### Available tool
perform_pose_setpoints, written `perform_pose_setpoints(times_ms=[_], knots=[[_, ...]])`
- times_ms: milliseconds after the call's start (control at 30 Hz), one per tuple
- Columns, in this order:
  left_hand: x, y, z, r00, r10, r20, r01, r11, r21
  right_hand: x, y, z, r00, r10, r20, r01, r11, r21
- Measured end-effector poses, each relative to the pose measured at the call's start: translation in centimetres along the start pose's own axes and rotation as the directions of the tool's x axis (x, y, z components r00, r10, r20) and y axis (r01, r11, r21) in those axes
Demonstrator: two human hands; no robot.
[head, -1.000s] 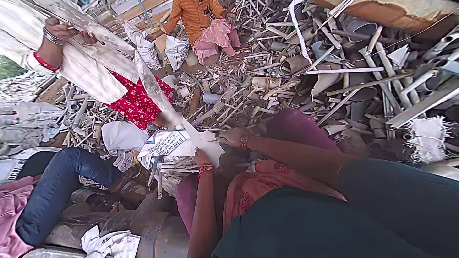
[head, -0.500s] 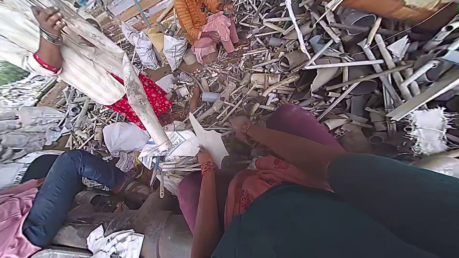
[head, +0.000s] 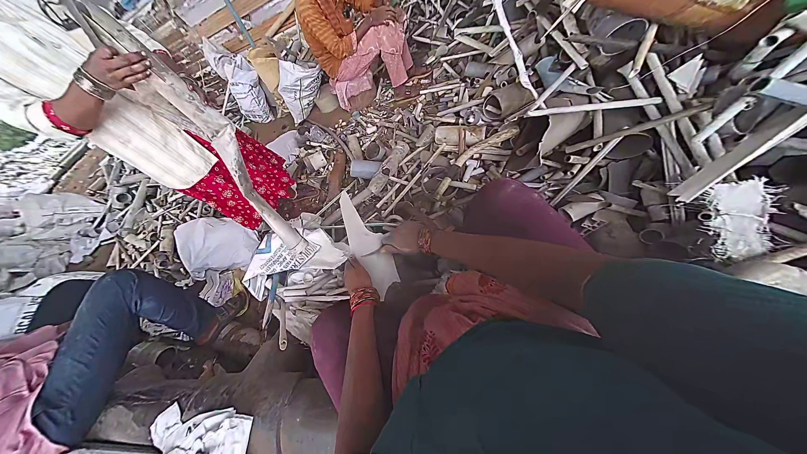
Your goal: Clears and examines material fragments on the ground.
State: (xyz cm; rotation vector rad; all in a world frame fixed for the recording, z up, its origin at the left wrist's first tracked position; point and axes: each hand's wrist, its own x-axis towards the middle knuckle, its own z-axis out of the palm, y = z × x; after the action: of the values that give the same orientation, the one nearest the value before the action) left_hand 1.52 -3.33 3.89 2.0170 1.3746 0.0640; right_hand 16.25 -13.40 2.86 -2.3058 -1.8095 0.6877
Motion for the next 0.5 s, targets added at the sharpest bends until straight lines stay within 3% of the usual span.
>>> perform_pose_setpoints(times_ms=[133, 367, 500], knots=[[-0.1, 0.5, 0.1, 0.999, 0.023, 0.037, -0.027, 0.995, 0.095, 0.2, 0.8, -0.8, 0.993, 0.113, -0.032, -0.112, 0.993, 0.028], [-0.2, 0.4, -0.4, 0.999, 0.019, 0.049, -0.026, 0.989, 0.147, 0.2, -0.7, 0.6, 0.999, 0.031, -0.012, -0.031, 0.999, 0.014], [-0.2, 0.8, -0.1, 0.997, 0.033, 0.065, -0.043, 0.986, 0.162, 0.1, 0.2, -1.2, 0.99, 0.131, -0.06, -0.13, 0.991, 0.027]])
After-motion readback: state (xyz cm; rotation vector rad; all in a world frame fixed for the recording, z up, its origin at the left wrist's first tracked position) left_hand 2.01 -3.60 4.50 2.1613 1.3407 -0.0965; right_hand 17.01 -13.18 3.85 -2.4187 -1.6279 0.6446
